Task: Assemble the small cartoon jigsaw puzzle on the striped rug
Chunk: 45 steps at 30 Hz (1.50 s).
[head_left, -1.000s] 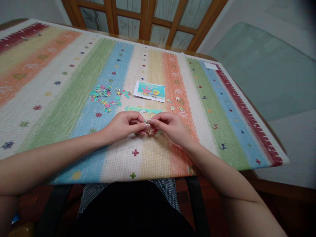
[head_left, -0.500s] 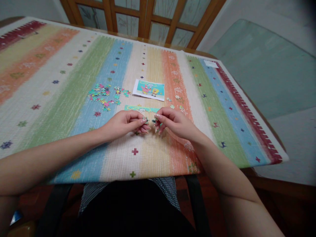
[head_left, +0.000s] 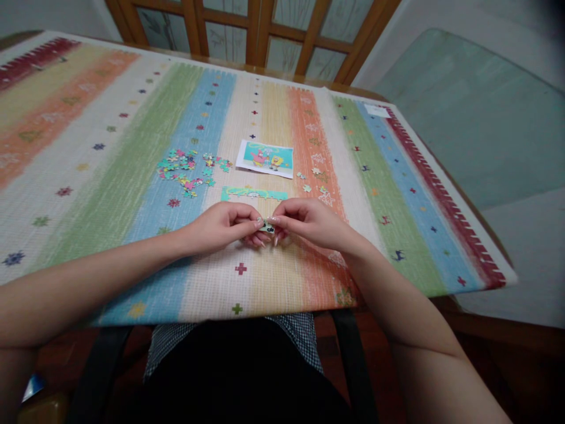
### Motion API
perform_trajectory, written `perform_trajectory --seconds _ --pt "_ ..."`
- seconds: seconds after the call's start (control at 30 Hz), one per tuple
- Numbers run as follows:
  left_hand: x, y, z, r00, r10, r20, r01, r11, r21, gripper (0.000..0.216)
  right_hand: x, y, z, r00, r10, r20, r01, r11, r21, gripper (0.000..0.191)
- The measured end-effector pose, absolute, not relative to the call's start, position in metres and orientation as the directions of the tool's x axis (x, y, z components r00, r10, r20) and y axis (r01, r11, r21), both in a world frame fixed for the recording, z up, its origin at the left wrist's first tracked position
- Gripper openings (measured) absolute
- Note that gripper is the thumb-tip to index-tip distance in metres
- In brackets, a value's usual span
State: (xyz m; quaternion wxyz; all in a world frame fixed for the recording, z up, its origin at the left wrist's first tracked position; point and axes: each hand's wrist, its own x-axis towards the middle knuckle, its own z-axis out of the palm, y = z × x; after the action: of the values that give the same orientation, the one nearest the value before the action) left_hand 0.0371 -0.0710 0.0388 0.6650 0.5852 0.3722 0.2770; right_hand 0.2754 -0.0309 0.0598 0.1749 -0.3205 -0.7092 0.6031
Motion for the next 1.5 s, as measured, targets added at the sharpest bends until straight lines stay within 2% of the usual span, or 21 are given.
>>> perform_trajectory --seconds 0.3,0.53,0.83,1.0,1.1,1.2,1.27,1.33,1.4,1.5 --pt "0.037 -0.072 0.041 0.599 0.775 -0.201 0.074 0.197 0.978 0.026 0.276 -0.032 0.061 -0.755 0.634 -0.169 0.253 0.043 -0.966 0.043" --pt "0.038 -0.073 0.042 0.604 0.772 -0.197 0.073 0.193 0.979 0.034 0.273 -0.034 0.061 -0.738 0.653 -0.173 0.26 0.038 -0.965 0.047" --pt "0.037 -0.073 0.038 0.58 0.78 -0.233 0.065 0.241 0.968 0.039 0.268 -0.036 0.056 -0.728 0.656 -0.196 0.205 -0.065 -0.977 0.049" --pt "0.038 -0.072 0.038 0.553 0.803 -0.223 0.078 0.216 0.973 0.036 0.271 -0.033 0.055 -0.703 0.693 -0.161 0.223 0.0 -0.975 0.052" --pt "0.037 -0.071 0.035 0.532 0.82 -0.213 0.099 0.19 0.977 0.032 0.277 -0.028 0.056 -0.645 0.759 -0.081 0.262 0.12 -0.958 0.049" --pt "0.035 -0.07 0.034 0.513 0.841 -0.173 0.158 0.106 0.982 0.029 0.287 -0.023 0.06 -0.607 0.794 0.042 0.356 0.319 -0.878 0.034" --pt "0.033 -0.069 0.034 0.485 0.869 -0.097 0.286 -0.053 0.957 0.027 0.293 -0.019 0.063 -0.629 0.772 0.097 0.402 0.428 -0.809 0.025" --pt "0.032 -0.068 0.036 0.464 0.885 0.05 0.452 -0.284 0.845 0.025 0.299 -0.017 0.065 -0.669 0.735 0.116 0.413 0.496 -0.764 0.02" --pt "0.033 -0.066 0.037 0.48 0.857 0.19 0.567 -0.468 0.678 0.022 0.303 -0.015 0.065 -0.692 0.712 0.118 0.418 0.528 -0.739 0.018" --pt "0.035 -0.064 0.035 0.509 0.818 0.267 0.618 -0.563 0.549 0.023 0.304 -0.014 0.062 -0.717 0.689 0.106 0.438 0.564 -0.7 0.018"
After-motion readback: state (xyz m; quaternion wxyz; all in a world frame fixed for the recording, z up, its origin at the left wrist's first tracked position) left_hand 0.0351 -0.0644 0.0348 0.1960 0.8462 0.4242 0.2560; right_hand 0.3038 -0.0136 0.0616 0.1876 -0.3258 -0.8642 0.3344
